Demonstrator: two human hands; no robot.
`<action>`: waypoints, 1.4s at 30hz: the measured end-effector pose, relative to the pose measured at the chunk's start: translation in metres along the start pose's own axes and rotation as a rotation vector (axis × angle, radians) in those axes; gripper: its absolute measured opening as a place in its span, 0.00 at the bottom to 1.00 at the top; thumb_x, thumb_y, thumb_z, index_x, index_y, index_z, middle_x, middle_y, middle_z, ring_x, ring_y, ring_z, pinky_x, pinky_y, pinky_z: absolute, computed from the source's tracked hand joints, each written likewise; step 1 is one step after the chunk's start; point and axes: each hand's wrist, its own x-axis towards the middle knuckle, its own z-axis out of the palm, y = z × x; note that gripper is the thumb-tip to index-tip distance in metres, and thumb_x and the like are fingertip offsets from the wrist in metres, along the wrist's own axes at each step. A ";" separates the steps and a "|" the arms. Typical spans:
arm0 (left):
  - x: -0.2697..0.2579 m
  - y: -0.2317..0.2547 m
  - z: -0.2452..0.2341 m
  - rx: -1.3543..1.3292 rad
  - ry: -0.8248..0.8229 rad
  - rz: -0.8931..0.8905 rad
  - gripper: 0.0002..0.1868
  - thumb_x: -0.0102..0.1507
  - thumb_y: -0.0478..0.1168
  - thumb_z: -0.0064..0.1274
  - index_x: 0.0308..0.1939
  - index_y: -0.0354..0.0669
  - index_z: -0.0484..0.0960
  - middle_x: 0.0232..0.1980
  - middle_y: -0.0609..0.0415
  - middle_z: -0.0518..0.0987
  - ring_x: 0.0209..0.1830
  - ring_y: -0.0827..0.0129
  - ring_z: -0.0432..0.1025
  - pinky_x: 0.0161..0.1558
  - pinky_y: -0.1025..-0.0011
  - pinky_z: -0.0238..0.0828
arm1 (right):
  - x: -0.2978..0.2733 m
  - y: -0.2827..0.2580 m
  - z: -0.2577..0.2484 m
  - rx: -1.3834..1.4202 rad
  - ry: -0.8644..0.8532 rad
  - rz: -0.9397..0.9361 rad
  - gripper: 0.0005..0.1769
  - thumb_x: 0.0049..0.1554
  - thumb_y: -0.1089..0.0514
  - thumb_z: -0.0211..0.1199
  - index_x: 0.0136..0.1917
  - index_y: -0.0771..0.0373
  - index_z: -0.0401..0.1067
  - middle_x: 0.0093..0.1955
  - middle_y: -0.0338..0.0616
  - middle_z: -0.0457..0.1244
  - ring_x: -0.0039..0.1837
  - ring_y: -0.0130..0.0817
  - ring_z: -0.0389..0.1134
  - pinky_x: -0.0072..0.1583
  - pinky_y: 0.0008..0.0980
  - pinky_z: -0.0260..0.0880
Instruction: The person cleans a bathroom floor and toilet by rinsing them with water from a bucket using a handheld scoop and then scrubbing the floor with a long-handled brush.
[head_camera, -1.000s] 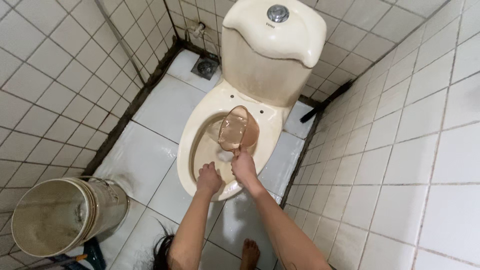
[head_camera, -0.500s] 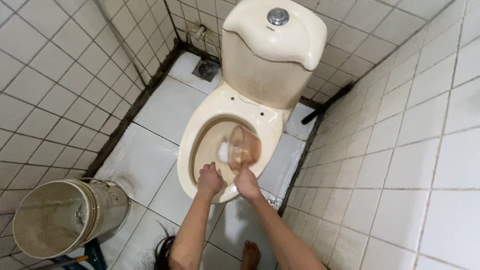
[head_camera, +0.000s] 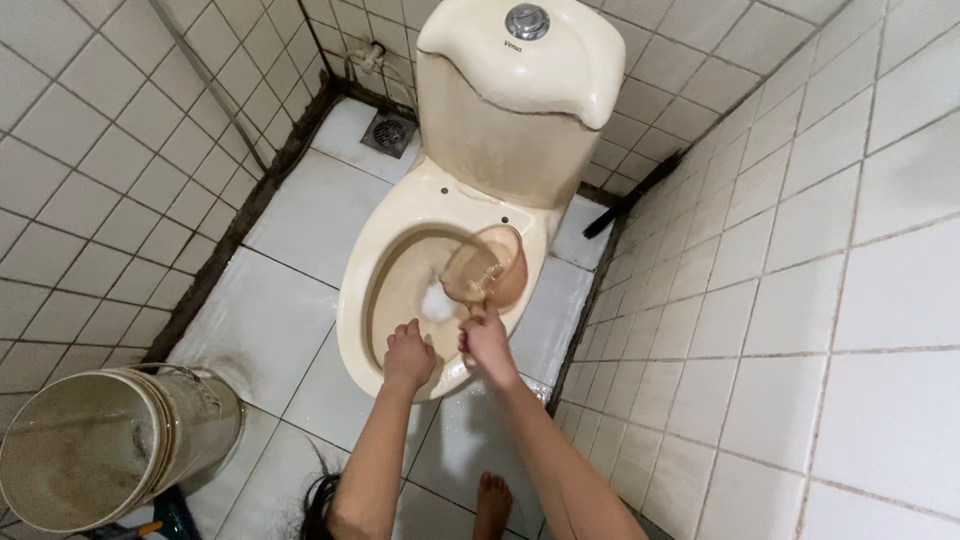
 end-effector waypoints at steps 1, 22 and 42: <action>-0.002 -0.001 0.001 0.007 0.010 0.002 0.35 0.63 0.42 0.48 0.75 0.41 0.59 0.73 0.41 0.63 0.71 0.45 0.60 0.67 0.51 0.64 | -0.005 0.004 -0.005 -0.002 -0.001 0.002 0.45 0.55 0.69 0.52 0.82 0.57 0.40 0.36 0.44 0.63 0.31 0.30 0.62 0.32 0.32 0.63; -0.062 -0.145 -0.046 -0.028 -0.019 -0.365 0.38 0.60 0.49 0.54 0.73 0.45 0.63 0.71 0.45 0.67 0.70 0.50 0.63 0.65 0.52 0.67 | -0.150 0.032 0.117 -1.042 -0.409 -0.519 0.44 0.48 0.65 0.58 0.78 0.65 0.54 0.46 0.65 0.67 0.51 0.59 0.71 0.56 0.51 0.72; -0.177 -0.560 -0.102 -0.244 0.276 -0.523 0.20 0.64 0.37 0.49 0.57 0.25 0.72 0.60 0.32 0.72 0.56 0.42 0.70 0.57 0.54 0.71 | -0.085 0.286 0.505 -1.708 -0.726 -0.953 0.14 0.71 0.56 0.49 0.65 0.63 0.67 0.46 0.47 0.71 0.48 0.43 0.75 0.45 0.46 0.74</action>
